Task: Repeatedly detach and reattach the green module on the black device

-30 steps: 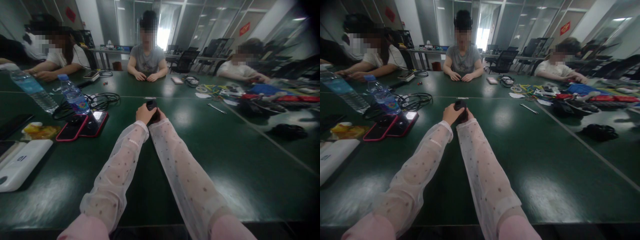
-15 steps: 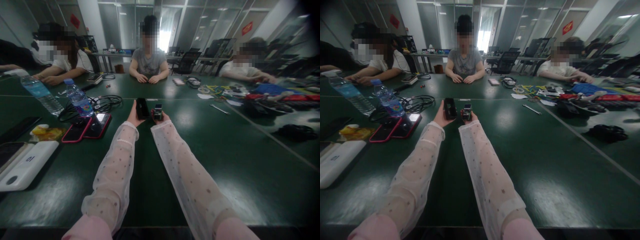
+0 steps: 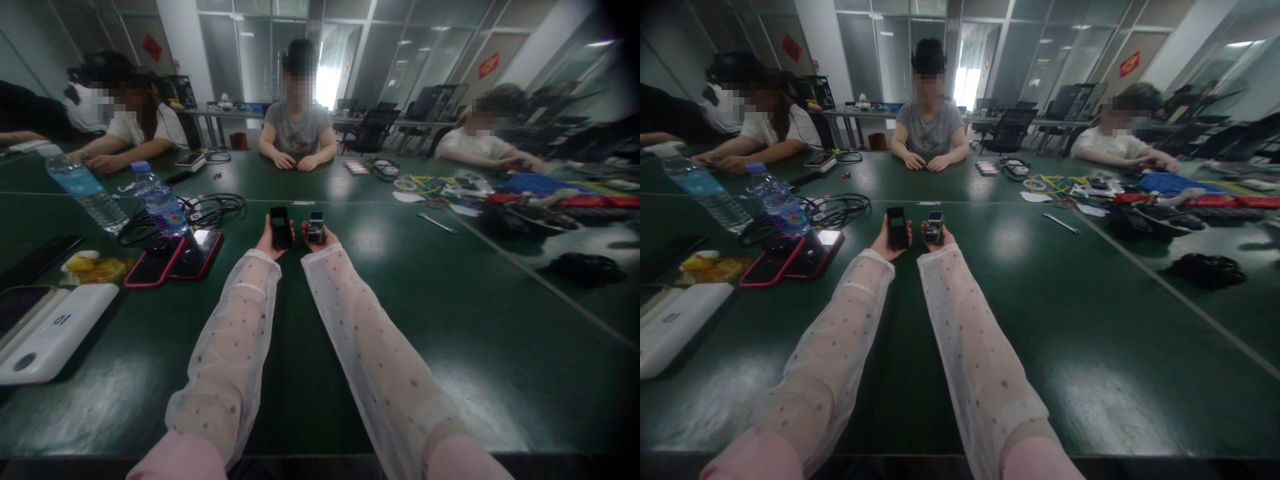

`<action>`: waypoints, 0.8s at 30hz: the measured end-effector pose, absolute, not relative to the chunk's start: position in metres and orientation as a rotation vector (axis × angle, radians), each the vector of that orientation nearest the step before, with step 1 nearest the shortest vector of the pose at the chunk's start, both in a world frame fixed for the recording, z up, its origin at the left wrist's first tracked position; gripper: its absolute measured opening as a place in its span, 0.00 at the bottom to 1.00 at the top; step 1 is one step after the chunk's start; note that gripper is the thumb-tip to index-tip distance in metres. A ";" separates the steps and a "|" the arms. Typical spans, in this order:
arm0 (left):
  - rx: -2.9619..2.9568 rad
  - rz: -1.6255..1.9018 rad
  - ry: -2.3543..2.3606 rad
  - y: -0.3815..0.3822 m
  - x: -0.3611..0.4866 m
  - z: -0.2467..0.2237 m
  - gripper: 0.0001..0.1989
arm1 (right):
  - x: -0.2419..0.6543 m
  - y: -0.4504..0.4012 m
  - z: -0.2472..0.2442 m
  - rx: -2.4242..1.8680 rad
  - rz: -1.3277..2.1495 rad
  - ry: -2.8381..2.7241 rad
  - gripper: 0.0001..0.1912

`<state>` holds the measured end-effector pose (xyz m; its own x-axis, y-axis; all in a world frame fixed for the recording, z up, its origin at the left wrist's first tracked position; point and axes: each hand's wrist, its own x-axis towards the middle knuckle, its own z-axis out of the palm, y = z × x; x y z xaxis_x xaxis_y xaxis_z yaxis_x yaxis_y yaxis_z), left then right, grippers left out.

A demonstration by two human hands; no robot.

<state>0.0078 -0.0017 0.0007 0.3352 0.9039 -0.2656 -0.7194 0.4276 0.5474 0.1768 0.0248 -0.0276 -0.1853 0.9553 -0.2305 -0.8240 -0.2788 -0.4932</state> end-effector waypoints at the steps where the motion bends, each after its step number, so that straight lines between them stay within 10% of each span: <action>1: 0.361 1.086 0.585 -0.002 0.008 0.001 0.37 | 0.177 0.025 -0.027 -0.585 1.770 -0.308 0.18; 24: 0.374 1.137 0.598 0.002 0.007 -0.006 0.36 | 0.177 0.020 -0.016 -0.652 1.758 -0.298 0.18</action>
<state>0.0067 0.0019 -0.0063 0.2910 0.9229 -0.2521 -0.7308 0.3844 0.5640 0.1769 0.0199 -0.0164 -0.1665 0.9479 -0.2716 -0.8052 -0.2897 -0.5174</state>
